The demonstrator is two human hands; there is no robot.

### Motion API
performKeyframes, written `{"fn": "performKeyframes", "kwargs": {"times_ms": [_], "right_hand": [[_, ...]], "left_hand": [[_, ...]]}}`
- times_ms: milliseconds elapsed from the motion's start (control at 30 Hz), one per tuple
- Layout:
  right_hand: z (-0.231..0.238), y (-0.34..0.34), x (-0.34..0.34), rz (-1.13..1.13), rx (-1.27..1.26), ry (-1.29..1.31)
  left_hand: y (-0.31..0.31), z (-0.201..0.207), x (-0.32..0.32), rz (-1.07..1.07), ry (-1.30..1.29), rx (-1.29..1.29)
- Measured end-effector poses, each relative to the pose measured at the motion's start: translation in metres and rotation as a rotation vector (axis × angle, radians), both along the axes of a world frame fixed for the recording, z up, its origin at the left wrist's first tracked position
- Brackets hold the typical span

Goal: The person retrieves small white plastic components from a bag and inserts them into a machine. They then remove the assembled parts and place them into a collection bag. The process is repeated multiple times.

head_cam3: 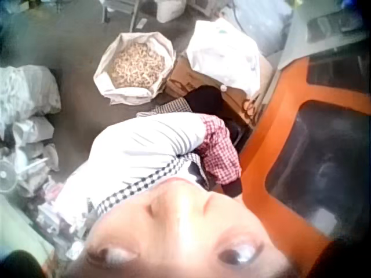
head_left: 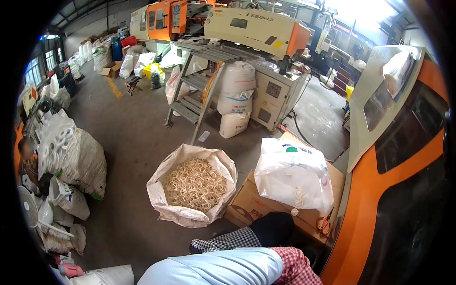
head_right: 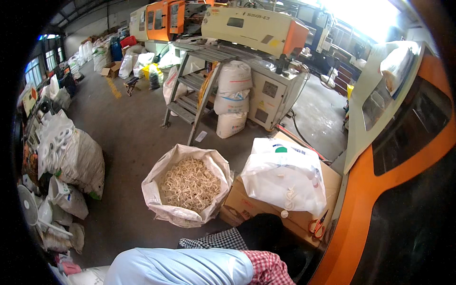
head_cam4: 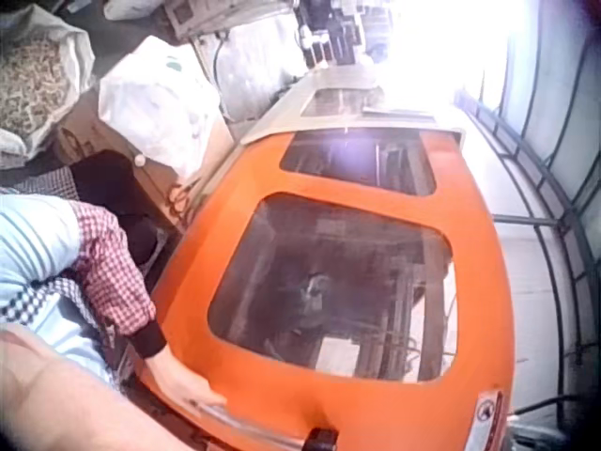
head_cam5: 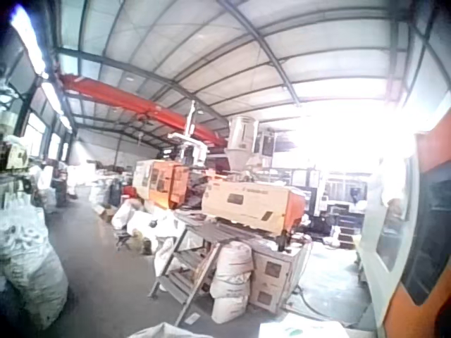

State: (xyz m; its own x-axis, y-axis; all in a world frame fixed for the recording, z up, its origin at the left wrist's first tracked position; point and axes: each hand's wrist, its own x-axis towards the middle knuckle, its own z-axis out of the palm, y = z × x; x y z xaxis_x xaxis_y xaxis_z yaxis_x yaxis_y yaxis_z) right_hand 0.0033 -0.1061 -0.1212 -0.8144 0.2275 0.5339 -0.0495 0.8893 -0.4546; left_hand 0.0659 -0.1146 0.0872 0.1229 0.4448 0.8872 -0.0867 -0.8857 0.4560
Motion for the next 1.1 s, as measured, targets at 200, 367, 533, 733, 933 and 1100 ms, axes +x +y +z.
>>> {"fn": "performKeyframes", "kwargs": {"times_ms": [200, 367, 533, 733, 933, 1100], "right_hand": [[0.002, -0.006, 0.002, 0.011, -0.056, -0.011], [0.001, -0.006, 0.023, -0.025, -0.097, 0.007], [0.005, -0.005, 0.03, -0.024, -0.206, 0.022], [0.017, 0.001, 0.032, -0.122, -0.357, 0.033], [0.005, 0.047, -0.047, -0.146, -0.443, 0.028], [-0.013, 0.075, -0.151, -0.064, -0.476, -0.053]], "left_hand": [[-0.011, 0.0, 0.001, -0.045, 0.033, -0.02], [-0.019, 0.004, 0.017, -0.122, 0.074, -0.044], [-0.025, 0.012, 0.032, -0.268, 0.066, -0.068], [-0.028, 0.023, 0.042, -0.414, 0.102, -0.077], [-0.033, 0.013, -0.003, -0.439, 0.116, -0.138], [-0.034, -0.061, -0.085, 0.019, 0.009, -0.502]]}}
